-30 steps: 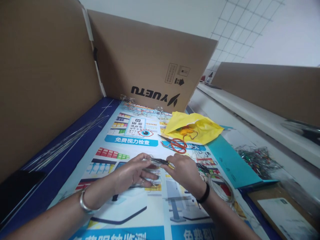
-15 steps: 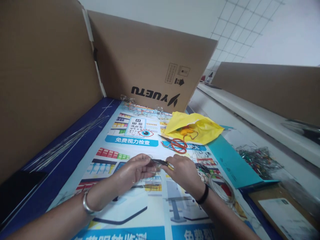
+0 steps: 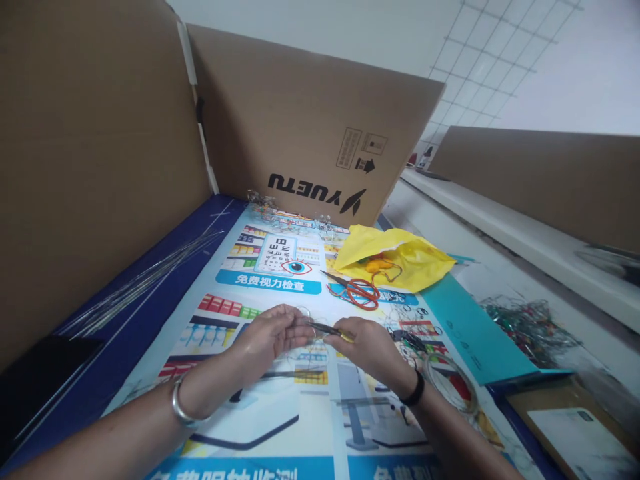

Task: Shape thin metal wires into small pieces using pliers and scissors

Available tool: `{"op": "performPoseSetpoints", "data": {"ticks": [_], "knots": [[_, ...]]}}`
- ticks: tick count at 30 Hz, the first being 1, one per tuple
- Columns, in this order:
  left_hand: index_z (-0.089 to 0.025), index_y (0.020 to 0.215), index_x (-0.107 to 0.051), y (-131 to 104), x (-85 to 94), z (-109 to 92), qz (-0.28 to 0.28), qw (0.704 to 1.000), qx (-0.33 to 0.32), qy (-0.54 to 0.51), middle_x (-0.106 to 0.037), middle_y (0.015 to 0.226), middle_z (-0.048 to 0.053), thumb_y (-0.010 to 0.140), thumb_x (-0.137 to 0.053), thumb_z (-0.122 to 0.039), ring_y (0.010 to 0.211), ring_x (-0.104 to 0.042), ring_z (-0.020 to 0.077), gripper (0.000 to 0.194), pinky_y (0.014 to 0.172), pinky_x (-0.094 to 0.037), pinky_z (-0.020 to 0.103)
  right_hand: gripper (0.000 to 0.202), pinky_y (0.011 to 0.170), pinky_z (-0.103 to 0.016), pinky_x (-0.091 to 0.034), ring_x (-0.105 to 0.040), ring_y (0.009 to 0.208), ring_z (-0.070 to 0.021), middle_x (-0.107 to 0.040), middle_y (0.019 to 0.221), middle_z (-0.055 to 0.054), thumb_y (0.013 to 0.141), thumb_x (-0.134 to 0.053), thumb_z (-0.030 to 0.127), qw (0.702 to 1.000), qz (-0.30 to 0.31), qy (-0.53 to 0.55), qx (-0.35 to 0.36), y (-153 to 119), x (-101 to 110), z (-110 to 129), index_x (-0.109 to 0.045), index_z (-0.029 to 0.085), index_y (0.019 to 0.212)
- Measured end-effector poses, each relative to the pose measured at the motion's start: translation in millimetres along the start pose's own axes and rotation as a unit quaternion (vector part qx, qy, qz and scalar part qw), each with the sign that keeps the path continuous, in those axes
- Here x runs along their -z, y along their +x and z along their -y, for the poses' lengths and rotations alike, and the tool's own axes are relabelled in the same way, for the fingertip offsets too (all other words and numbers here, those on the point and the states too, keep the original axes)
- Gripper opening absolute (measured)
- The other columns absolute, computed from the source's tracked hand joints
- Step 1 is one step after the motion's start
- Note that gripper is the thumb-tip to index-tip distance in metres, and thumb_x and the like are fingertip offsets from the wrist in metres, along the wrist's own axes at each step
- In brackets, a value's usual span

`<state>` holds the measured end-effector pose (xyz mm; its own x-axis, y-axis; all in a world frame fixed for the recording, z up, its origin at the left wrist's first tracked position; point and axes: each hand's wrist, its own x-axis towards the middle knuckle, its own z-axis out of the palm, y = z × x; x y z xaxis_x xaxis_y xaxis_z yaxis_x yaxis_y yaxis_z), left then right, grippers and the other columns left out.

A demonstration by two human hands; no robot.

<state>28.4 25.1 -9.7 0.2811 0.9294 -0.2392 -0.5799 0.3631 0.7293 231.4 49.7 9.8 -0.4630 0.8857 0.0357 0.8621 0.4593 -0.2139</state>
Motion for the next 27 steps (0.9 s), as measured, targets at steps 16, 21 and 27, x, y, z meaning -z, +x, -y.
{"op": "performPoseSetpoints", "data": {"ticks": [16, 21, 27], "knots": [[-0.013, 0.079, -0.052, 2, -4.1, -3, -0.036, 0.988, -0.025, 0.146, -0.065, 0.083, 0.009, 0.079, -0.052, -0.019, 0.078, -0.063, 0.0178, 0.005, 0.074, -0.045, 0.032, 0.031, 0.057, -0.021, -0.031, -0.059, 0.073, -0.0144, -0.066, 0.078, 0.001, 0.081, -0.046, 0.052, 0.998, 0.047, -0.032, -0.029, 1, 16, -2, -0.064, 0.027, 0.079], [-0.014, 0.077, -0.051, 0, -7.1, -6, -0.05, 0.985, -0.022, 0.162, -0.066, 0.081, 0.009, 0.078, -0.051, -0.02, 0.077, -0.063, 0.0178, 0.006, 0.074, -0.045, 0.033, 0.032, 0.055, -0.023, -0.028, -0.06, 0.073, -0.0159, -0.065, 0.078, 0.001, 0.081, -0.045, 0.053, 0.995, 0.02, -0.095, -0.02, 0, 15, -4, -0.063, 0.027, 0.08], [-0.014, 0.076, -0.052, -2, -10.4, -11, -0.056, 0.984, -0.016, 0.17, -0.067, 0.078, 0.009, 0.076, -0.05, -0.015, 0.073, -0.063, 0.0163, 0.003, 0.073, -0.045, 0.032, 0.033, 0.054, -0.024, -0.026, -0.059, 0.068, -0.0152, -0.064, 0.073, 0.0, 0.082, -0.045, 0.053, 0.989, -0.014, -0.145, 0.0, -1, 13, -3, -0.062, 0.025, 0.077]]}}
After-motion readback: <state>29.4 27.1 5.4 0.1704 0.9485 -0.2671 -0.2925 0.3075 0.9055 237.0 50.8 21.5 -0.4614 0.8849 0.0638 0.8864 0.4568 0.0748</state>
